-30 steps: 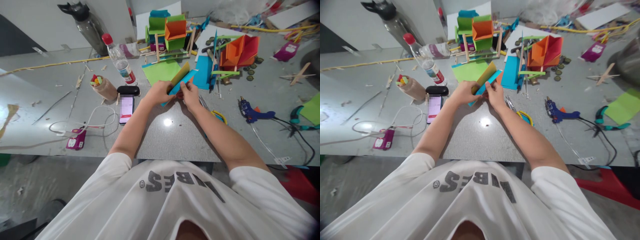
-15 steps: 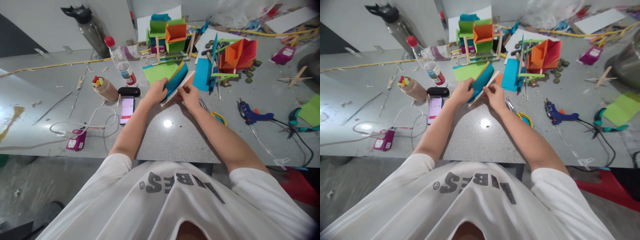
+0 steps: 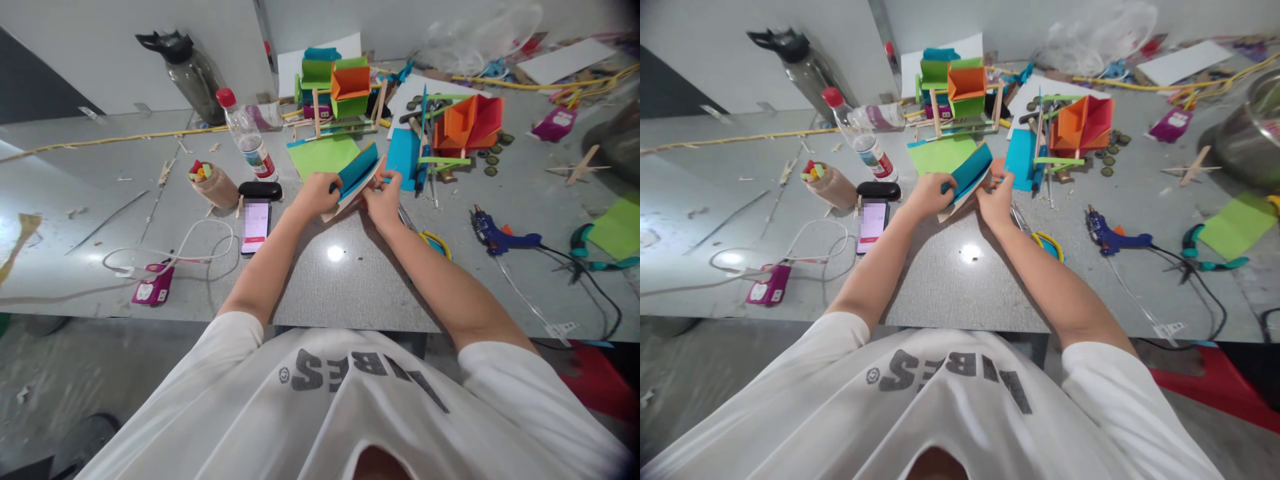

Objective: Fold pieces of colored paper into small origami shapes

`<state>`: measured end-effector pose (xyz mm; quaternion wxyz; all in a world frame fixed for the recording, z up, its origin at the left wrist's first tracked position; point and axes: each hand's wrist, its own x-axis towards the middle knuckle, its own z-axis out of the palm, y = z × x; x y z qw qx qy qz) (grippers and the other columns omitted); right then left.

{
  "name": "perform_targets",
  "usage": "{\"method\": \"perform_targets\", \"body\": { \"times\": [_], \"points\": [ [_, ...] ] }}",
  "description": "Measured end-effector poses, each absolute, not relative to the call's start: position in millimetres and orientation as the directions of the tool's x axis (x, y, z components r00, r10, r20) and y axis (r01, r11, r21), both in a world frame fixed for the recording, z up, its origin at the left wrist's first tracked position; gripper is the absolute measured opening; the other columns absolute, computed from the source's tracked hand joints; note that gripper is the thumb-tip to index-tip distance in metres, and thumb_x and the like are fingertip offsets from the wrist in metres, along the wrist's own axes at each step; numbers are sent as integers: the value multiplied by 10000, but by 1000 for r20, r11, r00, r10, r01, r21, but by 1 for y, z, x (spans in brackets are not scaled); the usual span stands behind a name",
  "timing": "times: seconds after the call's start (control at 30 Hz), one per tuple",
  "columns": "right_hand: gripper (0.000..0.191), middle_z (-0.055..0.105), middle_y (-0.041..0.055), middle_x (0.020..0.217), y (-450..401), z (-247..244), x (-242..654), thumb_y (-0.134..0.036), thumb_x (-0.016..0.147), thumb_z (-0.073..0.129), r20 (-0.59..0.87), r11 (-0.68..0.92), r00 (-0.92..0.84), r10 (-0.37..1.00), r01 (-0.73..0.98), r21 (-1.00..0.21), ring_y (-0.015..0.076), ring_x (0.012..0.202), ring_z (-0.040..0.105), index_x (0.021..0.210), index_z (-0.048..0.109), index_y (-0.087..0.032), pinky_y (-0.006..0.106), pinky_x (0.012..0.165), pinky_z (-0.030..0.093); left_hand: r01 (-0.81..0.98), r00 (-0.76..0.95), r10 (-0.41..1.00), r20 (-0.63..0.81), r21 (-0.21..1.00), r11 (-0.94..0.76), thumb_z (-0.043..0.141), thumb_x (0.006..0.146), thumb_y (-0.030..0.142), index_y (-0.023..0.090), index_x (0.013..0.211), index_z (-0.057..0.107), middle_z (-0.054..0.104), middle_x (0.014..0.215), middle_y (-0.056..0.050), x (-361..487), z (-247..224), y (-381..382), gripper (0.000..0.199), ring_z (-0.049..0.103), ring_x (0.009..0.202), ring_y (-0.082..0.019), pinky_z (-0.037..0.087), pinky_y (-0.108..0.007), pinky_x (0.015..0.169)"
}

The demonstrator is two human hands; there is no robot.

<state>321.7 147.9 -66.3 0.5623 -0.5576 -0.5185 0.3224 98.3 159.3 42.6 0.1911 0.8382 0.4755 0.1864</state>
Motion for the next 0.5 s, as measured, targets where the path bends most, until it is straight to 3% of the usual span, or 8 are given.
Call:
{"method": "perform_targets", "body": {
  "times": [0.07, 0.17, 0.3, 0.4, 0.5],
  "points": [
    [936, 732, 68, 1194, 148, -69, 321, -749, 948, 930, 192, 141, 313, 930, 177, -974, 263, 822, 756, 1629, 431, -346, 462, 685, 693, 757, 458, 880, 127, 462, -461, 826, 1093, 312, 178, 1259, 927, 958, 1374, -170, 102, 43, 155, 237, 881, 1323, -403, 650, -508, 1207],
    [1172, 728, 98, 1265, 147, -69, 321, -729, 860, 1014, 165, 117, 388, 907, 144, -983, 265, 800, 763, 1725, 329, -335, 486, 670, 709, 787, 447, 888, 109, 423, -448, 936, 1028, 530, 157, 1345, 914, 946, 1384, -210, 108, 45, 149, 490, 879, 1329, -457, 669, -544, 1178],
    [1230, 720, 88, 1245, 146, -67, 318, -725, 860, 1017, 239, 159, 431, 870, 215, -964, 305, 898, 795, 1764, 293, -313, 530, 731, 733, 811, 431, 894, 122, 381, -443, 780, 1071, 381, 181, 1289, 907, 939, 1357, -227, 110, 46, 147, 321, 878, 1312, -461, 668, -563, 1144],
    [1181, 709, 43, 1144, 146, -65, 314, -818, 915, 953, 195, 149, 405, 893, 142, -979, 289, 788, 782, 1783, 296, -360, 514, 668, 696, 826, 381, 912, 151, 388, -409, 727, 1051, 269, 246, 1098, 875, 936, 1205, -192, 109, 45, 150, 157, 874, 1202, -430, 669, -546, 1060],
    [1188, 719, 12, 1059, 146, -60, 311, -753, 894, 984, 117, 100, 371, 921, 67, -993, 298, 717, 803, 1788, 304, -366, 512, 646, 688, 825, 331, 927, 176, 423, -375, 691, 1062, 238, 267, 995, 832, 907, 1074, -165, 106, 45, 154, 159, 855, 1127, -401, 655, -522, 1009]
  ]
}}
